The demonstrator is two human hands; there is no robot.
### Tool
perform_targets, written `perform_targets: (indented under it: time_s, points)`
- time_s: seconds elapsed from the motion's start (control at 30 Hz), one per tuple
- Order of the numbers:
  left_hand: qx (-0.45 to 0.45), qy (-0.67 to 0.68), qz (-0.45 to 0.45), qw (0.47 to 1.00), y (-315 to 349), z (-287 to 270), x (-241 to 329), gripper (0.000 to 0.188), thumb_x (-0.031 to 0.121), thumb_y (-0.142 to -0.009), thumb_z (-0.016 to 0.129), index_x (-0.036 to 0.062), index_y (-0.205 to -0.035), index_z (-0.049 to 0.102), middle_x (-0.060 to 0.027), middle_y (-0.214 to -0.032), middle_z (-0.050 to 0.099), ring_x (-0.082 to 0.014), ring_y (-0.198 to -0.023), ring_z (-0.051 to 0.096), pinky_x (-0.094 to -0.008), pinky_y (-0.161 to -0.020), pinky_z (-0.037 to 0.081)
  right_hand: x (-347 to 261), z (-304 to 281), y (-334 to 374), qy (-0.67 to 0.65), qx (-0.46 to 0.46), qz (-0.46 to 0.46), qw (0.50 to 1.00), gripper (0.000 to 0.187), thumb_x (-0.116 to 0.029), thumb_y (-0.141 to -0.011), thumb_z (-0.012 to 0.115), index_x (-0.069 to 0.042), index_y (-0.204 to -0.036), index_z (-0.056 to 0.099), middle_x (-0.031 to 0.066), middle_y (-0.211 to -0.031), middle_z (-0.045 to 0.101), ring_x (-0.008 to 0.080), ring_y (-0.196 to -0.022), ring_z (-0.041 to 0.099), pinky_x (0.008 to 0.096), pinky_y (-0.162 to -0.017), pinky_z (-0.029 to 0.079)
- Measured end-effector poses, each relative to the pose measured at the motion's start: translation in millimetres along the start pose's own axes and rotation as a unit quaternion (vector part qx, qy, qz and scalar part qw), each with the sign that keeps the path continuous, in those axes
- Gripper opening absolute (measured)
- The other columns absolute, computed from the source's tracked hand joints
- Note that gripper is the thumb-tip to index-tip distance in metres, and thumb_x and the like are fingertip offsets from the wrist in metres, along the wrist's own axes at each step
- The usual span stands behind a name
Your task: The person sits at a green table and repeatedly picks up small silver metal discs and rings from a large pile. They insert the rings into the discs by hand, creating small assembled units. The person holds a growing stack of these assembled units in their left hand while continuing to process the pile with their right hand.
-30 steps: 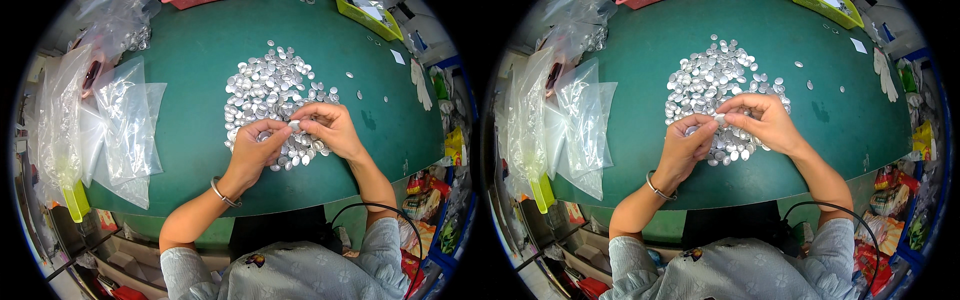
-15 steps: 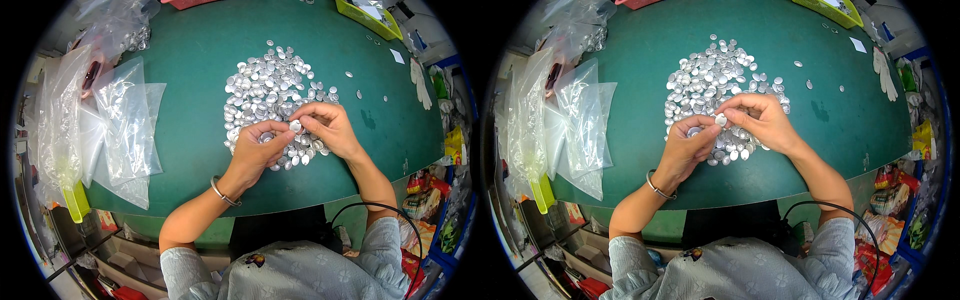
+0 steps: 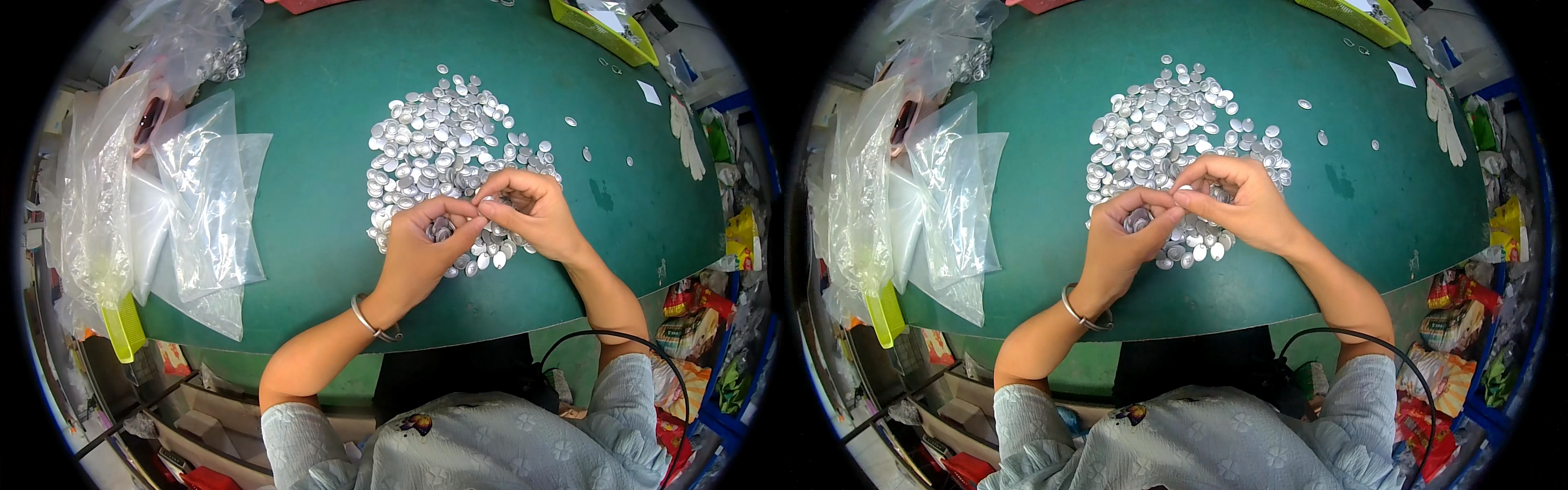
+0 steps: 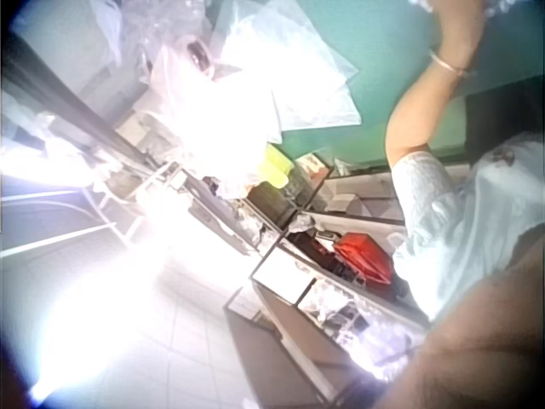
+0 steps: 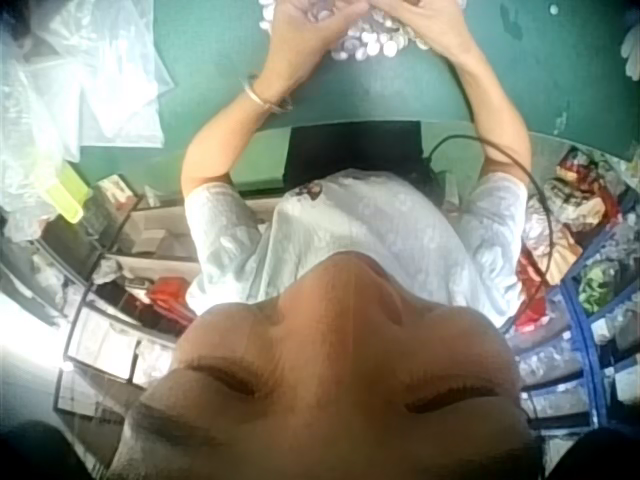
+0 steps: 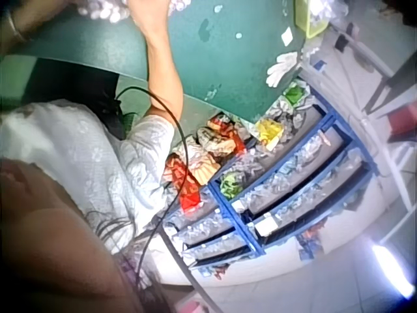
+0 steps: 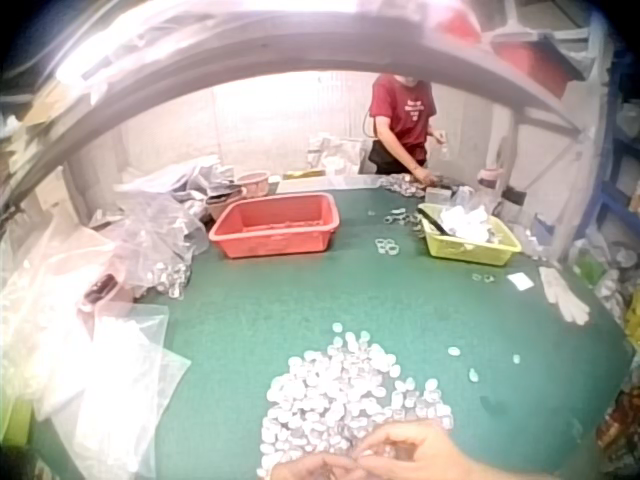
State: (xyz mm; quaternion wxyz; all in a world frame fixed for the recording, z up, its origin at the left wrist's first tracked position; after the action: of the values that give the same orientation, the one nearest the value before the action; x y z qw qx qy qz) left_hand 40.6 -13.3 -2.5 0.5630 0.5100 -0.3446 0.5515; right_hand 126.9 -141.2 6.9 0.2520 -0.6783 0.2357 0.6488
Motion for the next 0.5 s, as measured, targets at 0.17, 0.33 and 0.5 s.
perform_targets:
  time_s: [0.17,0.33,0.5]
  points:
    - [0.002,-0.023,-0.004,1.000,2,1,2,0.009,0.006,-0.077,0.063,-0.0002,-0.084,0.063,0.0038,-0.067,0.055,-0.0007,-0.059,0.045,-0.0160,-0.051,0.036,1,-1,2,0.004,0.014,0.003,1.000,0.011,-0.010,-0.080,0.060,0.001,-0.082,0.059,0.0025,-0.075,0.058,0.0072,-0.070,0.052,0.0222,-0.062,0.041]
    - [-0.003,-0.006,-0.032,0.999,1,-2,-5,0.009,0.006,-0.078,0.063,-0.0001,-0.084,0.063,0.0036,-0.067,0.056,-0.0006,-0.059,0.044,-0.0161,-0.050,0.035,0,3,2,0.067,0.027,-0.010,0.997,0.010,-0.009,-0.079,0.060,0.000,-0.077,0.059,0.0028,-0.069,0.057,0.0069,-0.063,0.052,0.0217,-0.057,0.040]
    - [-0.004,0.002,-0.046,0.999,0,0,-4,0.009,0.006,-0.079,0.061,0.0004,-0.086,0.064,0.0046,-0.067,0.055,0.0004,-0.058,0.043,-0.0153,-0.049,0.034,-2,-7,1,0.099,0.065,-0.026,0.993,0.010,-0.010,-0.080,0.058,0.000,-0.076,0.060,0.0018,-0.067,0.057,0.0061,-0.061,0.050,0.0211,-0.055,0.040]
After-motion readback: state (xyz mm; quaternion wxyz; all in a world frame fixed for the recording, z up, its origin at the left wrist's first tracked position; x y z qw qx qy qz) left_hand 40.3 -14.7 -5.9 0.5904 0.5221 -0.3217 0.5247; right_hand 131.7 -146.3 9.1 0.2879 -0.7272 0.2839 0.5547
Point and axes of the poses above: each hand's wrist, its own y-axis away from the middle knuckle, its own z-axis out of the palm, x = y × z, the point moved 3 cm from there along -y, towards the middle knuckle
